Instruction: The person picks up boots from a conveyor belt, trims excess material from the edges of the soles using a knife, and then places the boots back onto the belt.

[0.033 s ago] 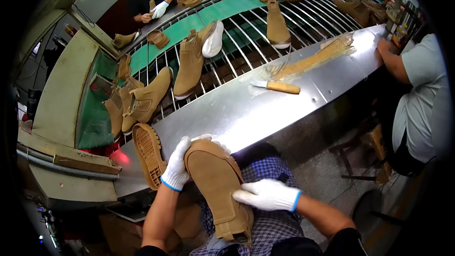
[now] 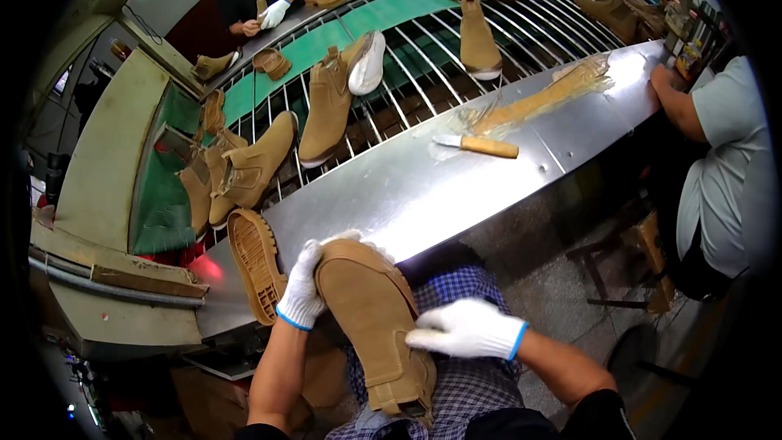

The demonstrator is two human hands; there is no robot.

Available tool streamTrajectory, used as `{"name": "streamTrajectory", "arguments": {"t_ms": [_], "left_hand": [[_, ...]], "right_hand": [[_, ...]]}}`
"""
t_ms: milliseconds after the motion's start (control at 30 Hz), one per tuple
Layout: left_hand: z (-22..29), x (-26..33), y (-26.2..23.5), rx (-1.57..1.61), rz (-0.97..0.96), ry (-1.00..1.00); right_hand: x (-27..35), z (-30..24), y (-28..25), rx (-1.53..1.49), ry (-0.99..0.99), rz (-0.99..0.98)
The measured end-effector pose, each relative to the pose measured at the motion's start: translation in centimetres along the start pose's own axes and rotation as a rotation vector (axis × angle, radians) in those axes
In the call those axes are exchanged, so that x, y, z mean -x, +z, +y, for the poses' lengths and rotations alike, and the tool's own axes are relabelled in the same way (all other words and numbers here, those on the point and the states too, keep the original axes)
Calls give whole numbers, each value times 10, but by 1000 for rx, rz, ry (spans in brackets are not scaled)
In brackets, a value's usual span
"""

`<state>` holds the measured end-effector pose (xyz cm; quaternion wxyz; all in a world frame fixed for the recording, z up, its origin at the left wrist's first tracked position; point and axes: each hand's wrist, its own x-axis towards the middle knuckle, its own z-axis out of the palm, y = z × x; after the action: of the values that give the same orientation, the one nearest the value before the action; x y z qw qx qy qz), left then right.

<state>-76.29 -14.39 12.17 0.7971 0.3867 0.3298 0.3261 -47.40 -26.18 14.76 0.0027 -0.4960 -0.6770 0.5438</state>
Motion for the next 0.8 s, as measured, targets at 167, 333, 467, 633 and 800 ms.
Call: {"name": "streamTrajectory", "arguments": {"t_ms": [167, 333, 467, 633, 800], "left_hand": [[6, 26, 25, -138, 112, 95], [3, 29, 41, -226, 165, 297], [-26, 17, 51, -160, 287, 521], [-44, 51, 64, 190, 379, 214], [-132, 130, 39, 411, 247, 83]], "right_hand": [[-58, -4, -4, -805, -273, 473], [-98, -36, -7, -330, -597, 555], [-69, -82, -48, -22, -454, 377], [-18, -91, -52, -165, -238, 536], [24, -100, -55, -576, -802, 1124]]}}
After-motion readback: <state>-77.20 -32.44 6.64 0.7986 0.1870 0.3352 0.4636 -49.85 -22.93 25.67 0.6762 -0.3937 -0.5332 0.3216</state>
